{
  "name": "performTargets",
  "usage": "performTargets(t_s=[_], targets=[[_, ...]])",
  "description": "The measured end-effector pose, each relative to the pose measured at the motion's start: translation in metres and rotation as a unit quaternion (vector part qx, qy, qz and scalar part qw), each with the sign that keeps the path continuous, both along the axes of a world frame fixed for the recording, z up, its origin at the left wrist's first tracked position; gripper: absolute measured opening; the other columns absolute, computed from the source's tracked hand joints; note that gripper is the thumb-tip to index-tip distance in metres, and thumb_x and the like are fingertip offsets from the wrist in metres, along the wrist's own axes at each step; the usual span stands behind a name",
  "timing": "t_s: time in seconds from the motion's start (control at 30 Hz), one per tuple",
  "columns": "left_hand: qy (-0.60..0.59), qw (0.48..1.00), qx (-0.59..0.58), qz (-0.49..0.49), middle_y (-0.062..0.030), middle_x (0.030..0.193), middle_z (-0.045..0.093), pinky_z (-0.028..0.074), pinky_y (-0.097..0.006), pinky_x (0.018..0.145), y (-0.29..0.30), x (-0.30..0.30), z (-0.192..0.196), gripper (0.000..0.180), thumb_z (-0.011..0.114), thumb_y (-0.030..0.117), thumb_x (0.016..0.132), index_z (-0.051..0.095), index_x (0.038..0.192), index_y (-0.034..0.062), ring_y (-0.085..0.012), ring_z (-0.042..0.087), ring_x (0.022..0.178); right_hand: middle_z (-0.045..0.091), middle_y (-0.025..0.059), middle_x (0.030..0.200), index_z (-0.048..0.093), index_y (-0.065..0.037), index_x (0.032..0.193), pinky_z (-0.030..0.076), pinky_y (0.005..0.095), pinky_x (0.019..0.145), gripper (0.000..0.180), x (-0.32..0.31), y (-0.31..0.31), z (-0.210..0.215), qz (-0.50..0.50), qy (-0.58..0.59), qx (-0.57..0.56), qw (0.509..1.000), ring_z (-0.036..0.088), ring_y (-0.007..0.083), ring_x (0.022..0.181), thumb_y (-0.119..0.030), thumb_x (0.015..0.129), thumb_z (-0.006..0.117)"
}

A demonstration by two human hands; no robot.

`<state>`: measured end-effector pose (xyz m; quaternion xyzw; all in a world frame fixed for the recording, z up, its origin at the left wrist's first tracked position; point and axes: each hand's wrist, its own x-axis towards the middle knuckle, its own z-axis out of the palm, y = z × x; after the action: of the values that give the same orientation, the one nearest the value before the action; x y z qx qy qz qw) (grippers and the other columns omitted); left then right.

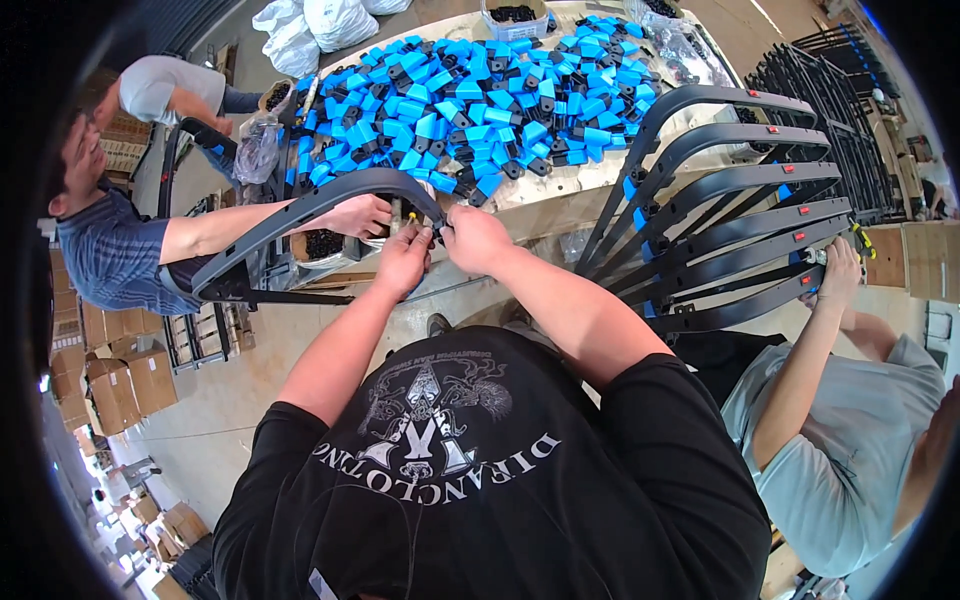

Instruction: Assemble metal frames by attaching plastic components and securing them with a tool.

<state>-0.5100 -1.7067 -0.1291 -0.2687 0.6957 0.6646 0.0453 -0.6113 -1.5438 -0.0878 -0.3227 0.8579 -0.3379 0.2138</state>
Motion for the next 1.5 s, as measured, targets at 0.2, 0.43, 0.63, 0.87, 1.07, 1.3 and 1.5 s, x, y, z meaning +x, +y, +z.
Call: performTargets(t_s=[0.2,0.43,0.63,0.87,1.07,1.3,1.5], targets=[[-0.011,0.996,-0.081,-0.034,-0.0018,0.073,0.062,0.045,-0.029,0.055,0.008,0.041,0.055,0.023,0.068,0.022,0.097,0.067,0.101,-0.0005,-0.0097,0.053,0.058,0.067,0.0114,0.088,0.063,-0.004,0.1,0.05,0.0421,0.071,0.045,0.027,0.016,-0.013,-0.263,-0.545,-0.164,0.779,0.064,0.0285,0.079,-0.049,0.095,0.063],[0.231,0.862,-0.364,-0.265,-0.0066,0.113,0.063,0.056,-0.04,0.072,-0.044,0.105,0.137,0.029,0.079,0.025,0.082,0.072,0.108,0.0133,-0.0273,0.069,0.085,0.066,0.0094,0.103,0.062,0.001,0.121,0.047,0.0375,0.082,0.072,0.109,-0.039,0.059,-0.156,-0.7,-0.326,0.616,0.06,0.0242,0.093,-0.065,0.097,0.046],[0.25,0.871,-0.332,-0.263,-0.011,0.106,0.063,0.056,-0.041,0.077,-0.157,0.167,0.132,0.014,0.072,0.018,0.089,0.072,0.101,0.0106,-0.0313,0.068,0.089,0.066,0.0107,0.105,0.061,0.0,0.119,0.05,0.0414,0.091,0.063,0.184,-0.151,0.063,-0.146,-0.668,-0.354,0.638,0.064,0.0246,0.096,-0.058,0.101,0.046],[0.161,0.963,0.206,0.069,-0.0008,0.078,0.056,0.045,-0.027,0.065,-0.238,0.246,0.092,0.015,0.052,0.019,0.105,0.054,0.097,0.0069,-0.0099,0.056,0.076,0.066,0.0076,0.097,0.063,0.001,0.113,0.053,0.0366,0.076,0.032,0.267,-0.251,0.034,-0.036,-0.495,-0.187,0.848,0.063,0.02,0.076,-0.022,0.091,0.063],[0.155,0.958,0.189,0.153,-0.0024,0.086,0.06,0.046,-0.026,0.072,-0.279,0.271,0.069,0.013,0.053,0.018,0.105,0.055,0.098,0.0063,-0.0101,0.056,0.08,0.071,0.0074,0.095,0.064,0.0,0.11,0.053,0.0355,0.076,0.041,0.292,-0.304,0.039,0.119,-0.233,-0.022,0.965,0.065,0.0212,0.08,-0.024,0.08,0.078],[0.098,0.952,0.113,0.269,-0.0051,0.086,0.067,0.05,-0.028,0.062,-0.349,0.305,0.039,0.018,0.055,0.021,0.106,0.061,0.1,0.0045,-0.0124,0.06,0.069,0.064,0.005,0.082,0.065,0.0,0.099,0.05,0.0295,0.06,0.032,0.301,-0.342,-0.043,0.048,-0.483,-0.097,0.869,0.059,0.0147,0.064,-0.026,0.082,0.074],[-0.003,0.963,0.171,0.206,-0.0047,0.083,0.065,0.051,-0.028,0.063,-0.377,0.304,0.004,0.018,0.057,0.018,0.104,0.065,0.105,0.001,-0.0133,0.059,0.069,0.061,0.0053,0.084,0.062,-0.001,0.103,0.05,0.0311,0.063,0.029,0.29,-0.386,-0.065,0.008,-0.532,-0.088,0.842,0.058,0.015,0.069,-0.016,0.08,0.07]])
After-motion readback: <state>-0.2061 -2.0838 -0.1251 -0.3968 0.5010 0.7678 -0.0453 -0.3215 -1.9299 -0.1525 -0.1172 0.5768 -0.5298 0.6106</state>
